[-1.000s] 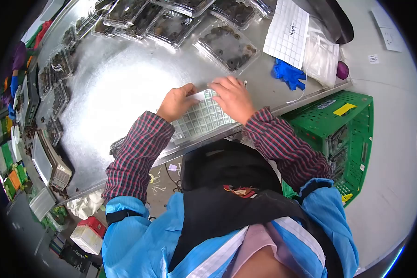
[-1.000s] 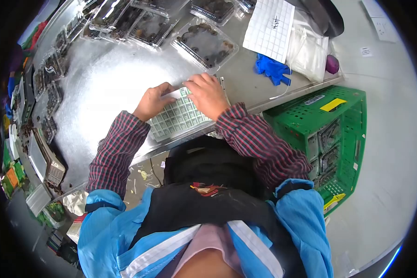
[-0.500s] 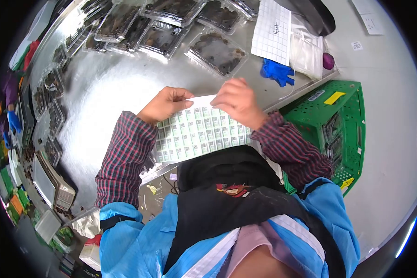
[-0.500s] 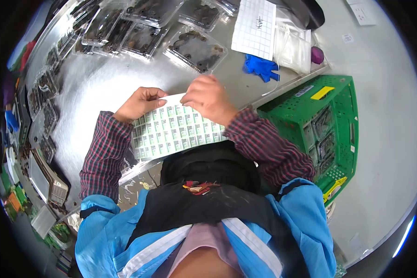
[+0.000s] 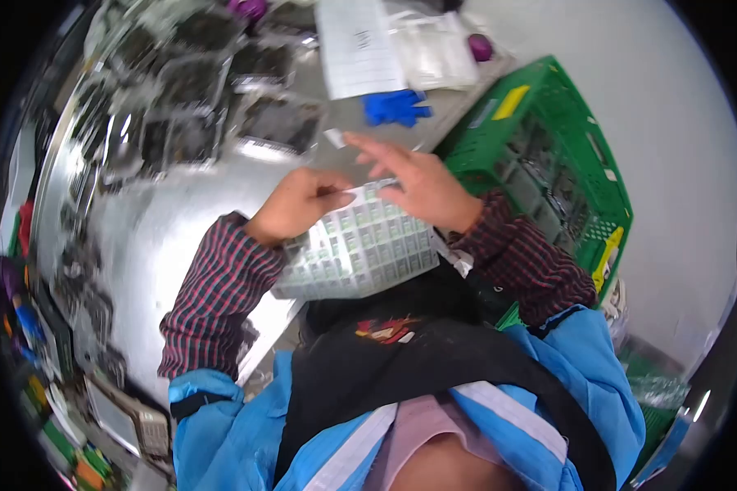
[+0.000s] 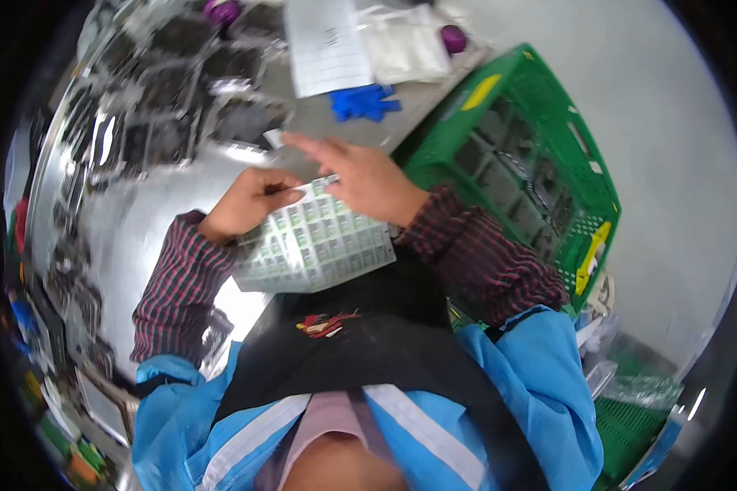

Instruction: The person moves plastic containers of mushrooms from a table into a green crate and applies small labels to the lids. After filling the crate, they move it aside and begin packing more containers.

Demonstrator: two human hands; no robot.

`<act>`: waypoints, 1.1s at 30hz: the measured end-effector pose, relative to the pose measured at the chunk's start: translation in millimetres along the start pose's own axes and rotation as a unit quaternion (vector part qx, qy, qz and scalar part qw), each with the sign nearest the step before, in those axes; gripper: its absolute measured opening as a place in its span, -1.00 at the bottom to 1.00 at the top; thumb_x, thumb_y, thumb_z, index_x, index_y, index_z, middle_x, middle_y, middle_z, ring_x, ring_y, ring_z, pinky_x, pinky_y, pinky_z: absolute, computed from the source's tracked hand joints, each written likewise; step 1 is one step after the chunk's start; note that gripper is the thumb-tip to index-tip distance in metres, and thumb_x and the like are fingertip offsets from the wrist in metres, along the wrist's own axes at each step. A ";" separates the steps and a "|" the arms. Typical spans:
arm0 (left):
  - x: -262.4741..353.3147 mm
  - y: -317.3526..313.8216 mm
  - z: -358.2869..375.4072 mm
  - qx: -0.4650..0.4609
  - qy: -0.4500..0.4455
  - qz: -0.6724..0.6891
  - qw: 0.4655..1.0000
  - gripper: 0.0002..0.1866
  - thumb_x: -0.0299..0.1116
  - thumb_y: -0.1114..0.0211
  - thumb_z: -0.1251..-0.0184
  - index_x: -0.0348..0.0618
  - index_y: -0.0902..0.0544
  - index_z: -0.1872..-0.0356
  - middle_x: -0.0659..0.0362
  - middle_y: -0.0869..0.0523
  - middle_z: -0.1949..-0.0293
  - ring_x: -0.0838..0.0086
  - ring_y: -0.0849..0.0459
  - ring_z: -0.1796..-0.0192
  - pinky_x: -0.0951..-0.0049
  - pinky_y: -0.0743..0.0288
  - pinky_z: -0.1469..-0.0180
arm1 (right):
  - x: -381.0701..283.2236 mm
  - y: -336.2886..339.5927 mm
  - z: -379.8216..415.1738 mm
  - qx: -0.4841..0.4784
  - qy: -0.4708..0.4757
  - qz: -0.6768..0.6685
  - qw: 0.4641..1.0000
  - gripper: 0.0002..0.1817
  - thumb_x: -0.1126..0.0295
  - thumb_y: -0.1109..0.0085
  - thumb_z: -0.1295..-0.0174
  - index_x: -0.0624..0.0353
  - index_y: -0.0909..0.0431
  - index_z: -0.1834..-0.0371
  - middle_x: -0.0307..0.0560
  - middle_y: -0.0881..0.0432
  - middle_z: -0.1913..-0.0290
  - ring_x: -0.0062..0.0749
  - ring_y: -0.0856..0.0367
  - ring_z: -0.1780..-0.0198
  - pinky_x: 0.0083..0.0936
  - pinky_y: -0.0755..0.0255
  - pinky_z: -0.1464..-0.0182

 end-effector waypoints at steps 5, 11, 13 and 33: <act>55.2 -33.8 -49.4 -0.037 -0.036 0.022 0.998 -0.86 -0.49 -0.26 -0.31 -0.35 -0.66 0.20 0.24 -0.70 0.40 0.65 -0.58 0.32 0.56 -0.45 0.27 | 4.8 58.5 40.3 0.046 0.006 0.131 0.990 -0.24 0.52 -0.19 -0.03 -0.17 -0.26 -0.39 -0.05 -0.53 0.02 -0.18 -0.64 0.24 -0.38 -0.57 0.19; 111.1 -95.5 -130.2 -0.114 0.076 0.080 0.987 -0.82 -0.41 -0.25 -0.34 -0.35 -0.66 0.18 0.21 -0.71 0.33 0.65 -0.60 0.31 0.58 -0.47 0.24 | 26.7 135.5 118.4 0.153 0.230 0.275 0.921 -0.47 0.57 -0.18 -0.06 -0.07 -0.50 -0.16 -0.11 -0.58 0.06 -0.26 -0.65 0.20 -0.46 -0.58 0.20; 113.8 -107.5 -152.4 -0.126 0.061 0.089 0.986 -0.78 -0.35 -0.26 -0.35 -0.36 -0.66 0.20 0.24 -0.70 0.35 0.67 -0.58 0.33 0.59 -0.44 0.26 | 62.0 153.9 133.7 0.151 0.092 -0.001 0.984 -0.57 0.62 -0.25 -0.01 0.03 -0.57 -0.01 -0.11 -0.60 0.05 -0.28 -0.66 0.13 -0.46 -0.56 0.08; 140.1 -180.3 -146.5 -0.005 0.156 0.040 0.987 -0.78 -0.39 -0.22 -0.39 -0.39 -0.65 0.13 0.25 -0.70 0.36 0.70 -0.54 0.30 0.64 -0.41 0.21 | 346.0 281.3 192.8 0.292 -0.157 0.064 0.941 -0.21 0.76 -0.21 0.02 -0.09 -0.30 -0.34 -0.04 -0.37 -0.12 -0.28 -0.58 0.09 -0.37 -0.52 0.04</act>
Point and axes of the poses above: each hand's wrist, its own z-axis away from the middle knuckle, its own y-axis out of the back of the hand, x = y × z, the point moved 3 cm from there along -z, towards the middle knuckle
